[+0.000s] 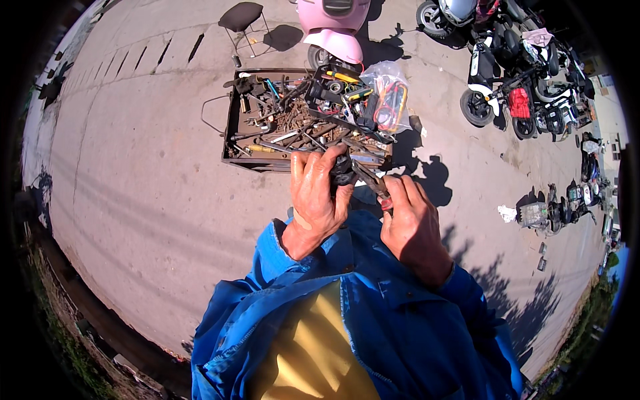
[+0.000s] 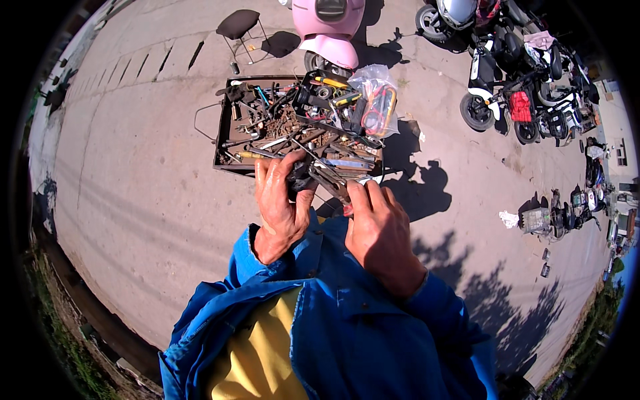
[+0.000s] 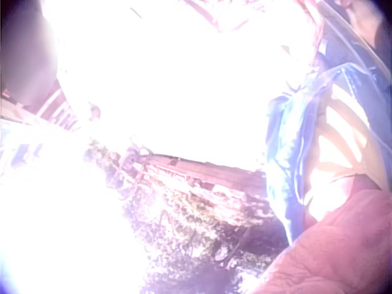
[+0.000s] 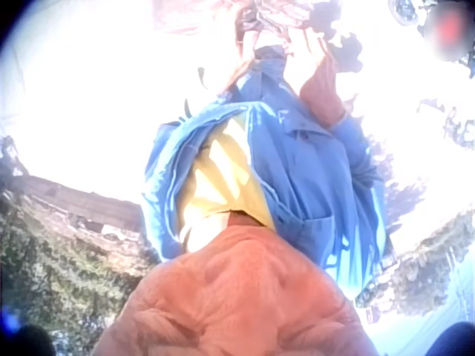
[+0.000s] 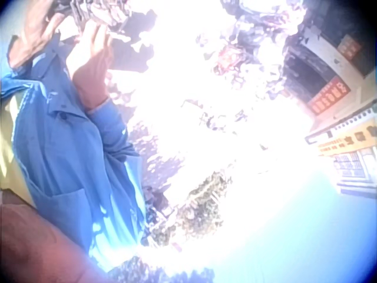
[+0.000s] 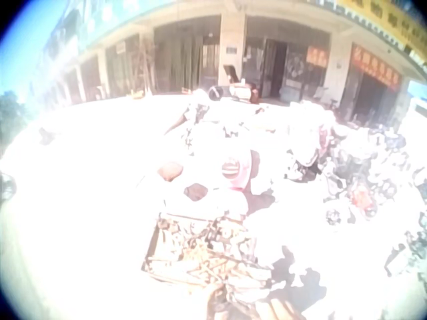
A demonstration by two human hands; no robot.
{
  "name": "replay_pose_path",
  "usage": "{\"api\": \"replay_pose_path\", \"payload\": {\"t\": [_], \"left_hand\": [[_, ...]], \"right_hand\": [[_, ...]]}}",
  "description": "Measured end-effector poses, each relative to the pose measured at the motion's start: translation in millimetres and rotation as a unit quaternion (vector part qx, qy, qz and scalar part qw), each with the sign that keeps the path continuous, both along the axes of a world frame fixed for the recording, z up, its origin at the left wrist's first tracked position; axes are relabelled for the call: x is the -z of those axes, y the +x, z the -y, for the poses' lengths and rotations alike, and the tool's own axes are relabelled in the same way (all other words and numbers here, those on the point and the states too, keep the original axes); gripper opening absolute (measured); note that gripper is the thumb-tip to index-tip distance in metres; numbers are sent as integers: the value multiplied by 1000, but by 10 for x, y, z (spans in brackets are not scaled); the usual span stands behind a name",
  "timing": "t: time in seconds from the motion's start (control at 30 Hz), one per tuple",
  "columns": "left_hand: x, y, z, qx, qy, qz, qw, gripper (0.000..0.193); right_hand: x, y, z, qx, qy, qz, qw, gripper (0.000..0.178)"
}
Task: The person uses pliers to manipulate a small black mechanical component, likely a scooter part, held in their hands. They repeatedly squeeze and adjust the component while standing in an outdoor area with parked scooters and a tool cart nearby. The person briefly moves a large white plastic sheet before returning to the component.
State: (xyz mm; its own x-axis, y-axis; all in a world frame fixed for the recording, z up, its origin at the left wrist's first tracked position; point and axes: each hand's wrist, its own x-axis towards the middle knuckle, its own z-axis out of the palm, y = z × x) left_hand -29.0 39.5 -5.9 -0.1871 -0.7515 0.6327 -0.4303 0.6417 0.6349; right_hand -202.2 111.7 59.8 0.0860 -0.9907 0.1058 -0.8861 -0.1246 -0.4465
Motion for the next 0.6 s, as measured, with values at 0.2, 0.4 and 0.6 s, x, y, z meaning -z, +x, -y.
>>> {"api": "replay_pose_path", "payload": {"t": [0.2,0.4,0.6], "left_hand": [[-35,-22,-15,1,40,-24,999,49],[76,-25,-23,45,181,-129,974,42],[175,-59,-99,173,322,-379,850,46]], "right_hand": [[31,34,15,21,-30,37,999,48],[104,-57,27,104,17,165,981,34],[258,-44,68,127,77,346,927,31]]}}
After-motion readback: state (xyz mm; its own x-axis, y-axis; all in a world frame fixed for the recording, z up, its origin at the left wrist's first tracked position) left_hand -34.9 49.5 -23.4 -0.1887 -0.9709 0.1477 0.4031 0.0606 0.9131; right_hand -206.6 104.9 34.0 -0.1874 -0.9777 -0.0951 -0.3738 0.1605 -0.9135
